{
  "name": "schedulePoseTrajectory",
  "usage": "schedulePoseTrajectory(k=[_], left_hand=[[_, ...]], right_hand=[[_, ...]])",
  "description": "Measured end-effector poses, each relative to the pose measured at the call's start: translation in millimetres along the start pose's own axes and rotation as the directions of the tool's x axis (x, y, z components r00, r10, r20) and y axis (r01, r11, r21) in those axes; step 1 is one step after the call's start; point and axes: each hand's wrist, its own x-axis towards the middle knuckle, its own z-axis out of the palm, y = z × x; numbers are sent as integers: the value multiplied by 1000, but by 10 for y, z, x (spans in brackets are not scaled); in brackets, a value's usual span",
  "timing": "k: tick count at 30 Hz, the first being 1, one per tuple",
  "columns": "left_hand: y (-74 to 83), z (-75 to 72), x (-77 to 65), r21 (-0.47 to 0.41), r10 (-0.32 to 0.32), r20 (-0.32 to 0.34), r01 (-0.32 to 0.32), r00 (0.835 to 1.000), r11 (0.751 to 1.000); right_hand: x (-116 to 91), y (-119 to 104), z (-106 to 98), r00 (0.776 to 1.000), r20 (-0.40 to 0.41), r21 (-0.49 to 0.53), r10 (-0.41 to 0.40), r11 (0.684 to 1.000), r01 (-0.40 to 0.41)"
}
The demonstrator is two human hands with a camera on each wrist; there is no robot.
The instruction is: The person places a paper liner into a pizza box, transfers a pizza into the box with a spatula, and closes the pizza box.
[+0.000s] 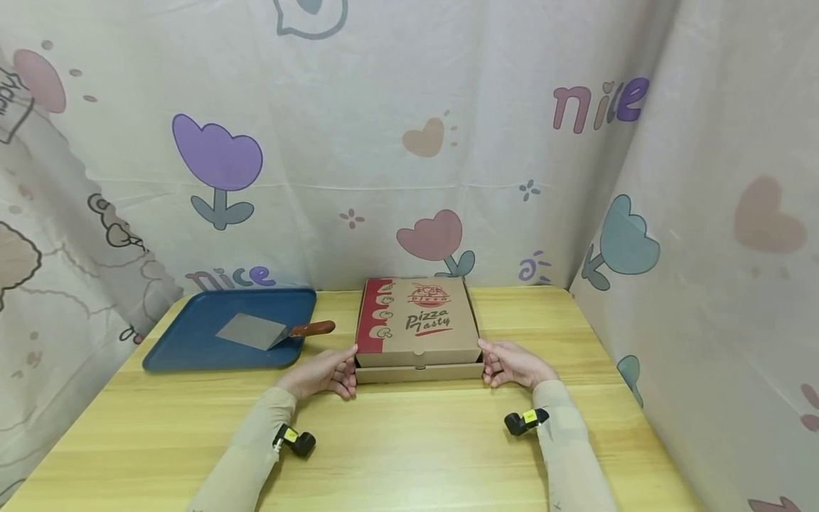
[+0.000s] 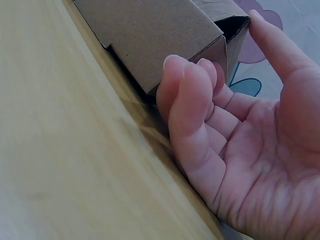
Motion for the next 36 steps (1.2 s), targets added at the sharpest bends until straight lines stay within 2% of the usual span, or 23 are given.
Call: schedulePoseTrajectory(k=[15, 36], left_hand=[[27, -7, -4, 7, 5, 6, -5, 1000, 1000], [-47, 11, 30, -5, 23, 0, -23, 1000, 1000]], right_hand=[[27, 4, -18, 1000, 4, 1, -16, 1000, 16], [20, 25, 0, 1000, 8, 10, -12, 1000, 11]])
